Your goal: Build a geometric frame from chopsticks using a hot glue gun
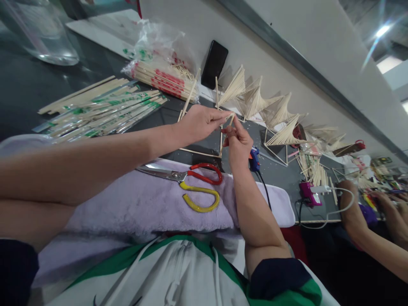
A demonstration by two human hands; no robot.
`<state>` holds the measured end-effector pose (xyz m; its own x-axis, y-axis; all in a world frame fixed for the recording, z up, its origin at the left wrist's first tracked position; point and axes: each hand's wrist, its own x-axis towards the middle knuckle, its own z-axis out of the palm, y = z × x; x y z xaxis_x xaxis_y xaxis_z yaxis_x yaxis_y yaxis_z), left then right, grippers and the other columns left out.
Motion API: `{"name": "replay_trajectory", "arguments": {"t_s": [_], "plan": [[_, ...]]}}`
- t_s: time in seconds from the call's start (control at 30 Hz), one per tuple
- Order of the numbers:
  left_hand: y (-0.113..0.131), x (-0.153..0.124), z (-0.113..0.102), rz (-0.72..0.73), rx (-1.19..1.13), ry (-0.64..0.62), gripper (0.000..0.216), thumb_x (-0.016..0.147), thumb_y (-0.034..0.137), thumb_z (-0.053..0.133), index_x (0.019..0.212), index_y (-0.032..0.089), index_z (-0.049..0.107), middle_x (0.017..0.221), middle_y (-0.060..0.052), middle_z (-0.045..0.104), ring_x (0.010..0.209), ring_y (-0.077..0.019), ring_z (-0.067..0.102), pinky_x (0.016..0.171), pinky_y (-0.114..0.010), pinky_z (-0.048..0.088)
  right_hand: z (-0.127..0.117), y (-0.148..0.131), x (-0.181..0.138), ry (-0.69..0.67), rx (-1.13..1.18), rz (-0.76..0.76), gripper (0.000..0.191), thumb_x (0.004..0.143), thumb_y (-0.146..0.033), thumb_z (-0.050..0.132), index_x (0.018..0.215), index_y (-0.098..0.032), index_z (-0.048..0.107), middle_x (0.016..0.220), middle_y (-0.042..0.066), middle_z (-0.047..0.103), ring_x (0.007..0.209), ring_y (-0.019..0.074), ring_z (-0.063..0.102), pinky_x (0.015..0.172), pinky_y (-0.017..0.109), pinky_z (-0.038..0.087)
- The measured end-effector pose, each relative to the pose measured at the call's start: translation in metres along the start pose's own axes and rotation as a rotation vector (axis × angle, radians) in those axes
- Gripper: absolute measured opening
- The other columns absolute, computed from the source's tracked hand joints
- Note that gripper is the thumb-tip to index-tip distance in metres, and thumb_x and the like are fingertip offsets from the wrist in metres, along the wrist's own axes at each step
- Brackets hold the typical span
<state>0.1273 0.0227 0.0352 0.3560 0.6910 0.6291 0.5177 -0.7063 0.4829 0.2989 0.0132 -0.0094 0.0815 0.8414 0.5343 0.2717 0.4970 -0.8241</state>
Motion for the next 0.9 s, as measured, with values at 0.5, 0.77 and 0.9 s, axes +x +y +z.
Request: {"name": "replay_trajectory", "arguments": {"t_s": [0.5,0.77,0.9], "plan": [[-0.003,0.003,-0.001,0.041,0.008,0.010,0.036,0.099,0.026,0.046,0.126,0.029,0.069,0.106,-0.001,0.078,0.097,-0.0142,0.071,0.088,-0.027,0.051,0.000,-0.003,-0.001,0.000,-0.039,0.028,0.051,0.088,-0.047,0.060,0.138,-0.037,0.061,0.087,0.000,0.070,0.051,0.0082,0.047,0.048,0.026,0.046],[-0.002,0.014,-0.027,0.121,0.210,-0.167,0.037,0.095,0.026,0.049,0.125,0.032,0.070,0.100,0.000,0.078,0.091,-0.0182,0.070,0.082,-0.029,0.046,0.002,-0.004,-0.001,0.007,-0.022,0.038,0.051,0.089,-0.046,0.059,0.139,-0.036,0.060,0.090,0.001,0.072,0.054,0.0089,0.051,0.050,0.026,0.048],[-0.002,0.014,-0.029,0.106,0.215,-0.182,0.039,0.093,0.024,0.052,0.128,0.032,0.068,0.099,-0.001,0.077,0.094,-0.0190,0.069,0.085,-0.030,0.044,0.003,-0.004,-0.001,0.014,0.003,0.031,0.051,0.087,-0.045,0.061,0.137,-0.036,0.062,0.089,0.001,0.072,0.051,0.0078,0.048,0.048,0.025,0.046]]}}
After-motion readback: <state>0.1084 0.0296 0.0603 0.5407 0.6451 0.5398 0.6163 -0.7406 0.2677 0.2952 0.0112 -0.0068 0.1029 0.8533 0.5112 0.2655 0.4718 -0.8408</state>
